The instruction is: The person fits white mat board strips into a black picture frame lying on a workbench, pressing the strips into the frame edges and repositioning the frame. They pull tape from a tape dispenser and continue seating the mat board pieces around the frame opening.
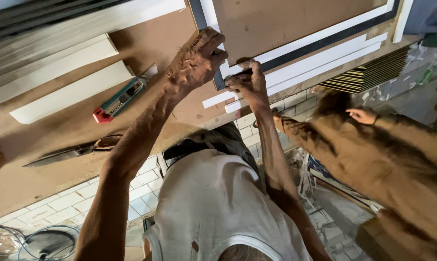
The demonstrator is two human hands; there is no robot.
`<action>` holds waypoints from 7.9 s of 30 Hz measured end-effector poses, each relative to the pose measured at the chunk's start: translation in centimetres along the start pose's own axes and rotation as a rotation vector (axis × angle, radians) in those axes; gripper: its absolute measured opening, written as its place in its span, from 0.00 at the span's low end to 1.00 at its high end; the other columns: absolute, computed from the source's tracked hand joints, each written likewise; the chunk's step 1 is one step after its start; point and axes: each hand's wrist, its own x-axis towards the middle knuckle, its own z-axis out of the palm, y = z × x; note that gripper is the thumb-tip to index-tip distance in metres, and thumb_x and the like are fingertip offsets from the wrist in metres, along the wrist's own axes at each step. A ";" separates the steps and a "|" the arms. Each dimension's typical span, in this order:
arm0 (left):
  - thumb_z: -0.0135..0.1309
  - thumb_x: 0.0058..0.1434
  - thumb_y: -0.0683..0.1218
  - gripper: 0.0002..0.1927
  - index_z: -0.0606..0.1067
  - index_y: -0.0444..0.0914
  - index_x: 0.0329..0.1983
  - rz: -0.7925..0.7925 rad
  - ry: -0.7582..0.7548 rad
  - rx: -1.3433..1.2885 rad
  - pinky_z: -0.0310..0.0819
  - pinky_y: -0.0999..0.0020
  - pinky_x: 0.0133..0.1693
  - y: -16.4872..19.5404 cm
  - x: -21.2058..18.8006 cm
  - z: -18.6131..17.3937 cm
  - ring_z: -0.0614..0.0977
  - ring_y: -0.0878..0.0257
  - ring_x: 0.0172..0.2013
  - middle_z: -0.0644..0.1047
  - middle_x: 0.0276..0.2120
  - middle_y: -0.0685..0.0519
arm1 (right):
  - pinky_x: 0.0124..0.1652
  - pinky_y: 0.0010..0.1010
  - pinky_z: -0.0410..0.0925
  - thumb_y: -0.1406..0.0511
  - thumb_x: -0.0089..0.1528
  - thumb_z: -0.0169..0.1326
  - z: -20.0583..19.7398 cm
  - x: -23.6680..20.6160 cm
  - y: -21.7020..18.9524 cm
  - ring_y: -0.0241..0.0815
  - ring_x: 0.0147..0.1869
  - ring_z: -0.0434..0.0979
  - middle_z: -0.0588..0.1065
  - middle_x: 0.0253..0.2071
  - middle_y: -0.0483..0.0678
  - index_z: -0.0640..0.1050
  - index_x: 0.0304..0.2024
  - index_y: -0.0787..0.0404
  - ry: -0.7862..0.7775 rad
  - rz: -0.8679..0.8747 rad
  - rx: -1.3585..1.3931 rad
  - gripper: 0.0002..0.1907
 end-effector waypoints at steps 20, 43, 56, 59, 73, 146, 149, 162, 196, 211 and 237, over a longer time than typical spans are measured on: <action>0.60 0.63 0.43 0.05 0.83 0.44 0.41 0.003 0.128 -0.087 0.68 0.59 0.66 0.7 0.2 -1.8 0.76 0.56 0.59 0.76 0.56 0.50 | 0.40 0.32 0.79 0.74 0.60 0.65 -0.8 -1.8 -0.1 0.40 0.41 0.84 0.80 0.38 0.56 0.64 0.56 0.60 -0.009 -0.093 0.066 0.28; 0.60 0.56 0.40 0.03 0.78 0.42 0.32 0.053 0.204 -0.075 0.70 0.62 0.64 0.6 1.0 -4.1 0.75 0.57 0.57 0.76 0.51 0.49 | 0.37 0.29 0.76 0.73 0.60 0.63 0.3 0.0 -1.1 0.41 0.41 0.84 0.82 0.39 0.56 0.66 0.57 0.63 -0.028 -0.077 -0.021 0.26; 0.61 0.60 0.65 0.26 0.82 0.40 0.46 0.027 -0.079 0.064 0.60 0.53 0.67 1.0 0.9 -3.0 0.69 0.53 0.63 0.73 0.57 0.47 | 0.33 0.28 0.74 0.77 0.60 0.60 0.0 0.8 -1.0 0.40 0.37 0.84 0.82 0.35 0.53 0.66 0.55 0.62 -0.006 0.023 0.012 0.24; 0.62 0.57 0.64 0.26 0.82 0.41 0.47 0.009 -0.060 0.071 0.59 0.54 0.67 1.6 1.1 -3.7 0.69 0.52 0.63 0.73 0.58 0.46 | 0.33 0.28 0.73 0.77 0.61 0.59 0.3 0.7 -1.2 0.40 0.38 0.84 0.82 0.36 0.53 0.66 0.56 0.62 -0.014 0.012 0.024 0.24; 0.66 0.56 0.57 0.25 0.78 0.36 0.48 -0.022 -0.078 0.066 0.60 0.54 0.65 2.6 1.1 -4.0 0.65 0.50 0.63 0.70 0.57 0.45 | 0.37 0.32 0.80 0.71 0.58 0.62 -6.5 -12.7 -1.3 0.45 0.36 0.85 0.81 0.40 0.63 0.69 0.57 0.67 0.232 0.160 0.100 0.26; 0.74 0.39 0.55 0.34 0.77 0.41 0.49 -0.115 0.104 -0.230 0.51 0.42 0.69 4.0 0.6 -0.3 0.65 0.45 0.66 0.71 0.58 0.46 | 0.41 0.30 0.79 0.70 0.58 0.65 -20.6 -7.0 -1.5 0.40 0.43 0.85 0.82 0.42 0.52 0.78 0.50 0.66 0.272 -0.130 -0.100 0.18; 0.73 0.46 0.53 0.30 0.77 0.39 0.50 -0.209 0.143 -0.272 0.55 0.44 0.69 3.6 1.0 1.8 0.68 0.45 0.65 0.74 0.56 0.46 | 0.43 0.32 0.80 0.70 0.55 0.64 -28.0 -1.5 -5.1 0.41 0.45 0.84 0.82 0.42 0.50 0.79 0.50 0.61 0.327 -0.183 -0.074 0.19; 0.66 0.64 0.45 0.21 0.75 0.32 0.55 -1.096 0.675 0.307 0.71 0.46 0.48 9.2 7.9 9.5 0.76 0.42 0.48 0.77 0.41 0.41 | 0.47 0.43 0.73 0.54 0.55 0.60 -46.8 26.1 -14.3 0.59 0.47 0.81 0.81 0.42 0.57 0.81 0.47 0.60 0.587 -0.563 -1.032 0.23; 0.67 0.61 0.41 0.13 0.77 0.29 0.43 -0.889 0.781 0.395 0.75 0.52 0.41 -14.5 32.6 -7.6 0.80 0.44 0.38 0.79 0.37 0.36 | 0.31 0.29 0.63 0.63 0.57 0.63 -39.9 50.6 -36.9 0.33 0.28 0.70 0.74 0.24 0.43 0.82 0.34 0.64 0.290 -0.712 -0.529 0.10; 0.72 0.50 0.52 0.47 0.60 0.30 0.65 -1.122 0.674 -0.345 0.81 0.59 0.48 -8.0 25.7 -3.9 0.85 0.56 0.44 0.80 0.46 0.45 | 0.50 0.39 0.75 0.57 0.43 0.78 -45.9 45.6 -30.9 0.51 0.49 0.83 0.81 0.46 0.61 0.78 0.53 0.70 0.071 -0.691 -1.081 0.41; 0.78 0.51 0.56 0.33 0.78 0.27 0.47 -1.089 0.464 0.175 0.82 0.63 0.33 -6.0 27.3 -7.0 0.84 0.54 0.30 0.82 0.33 0.43 | 0.47 0.36 0.74 0.64 0.39 0.76 -43.6 41.8 -34.0 0.48 0.44 0.82 0.81 0.43 0.59 0.79 0.49 0.70 0.122 -0.572 -1.063 0.37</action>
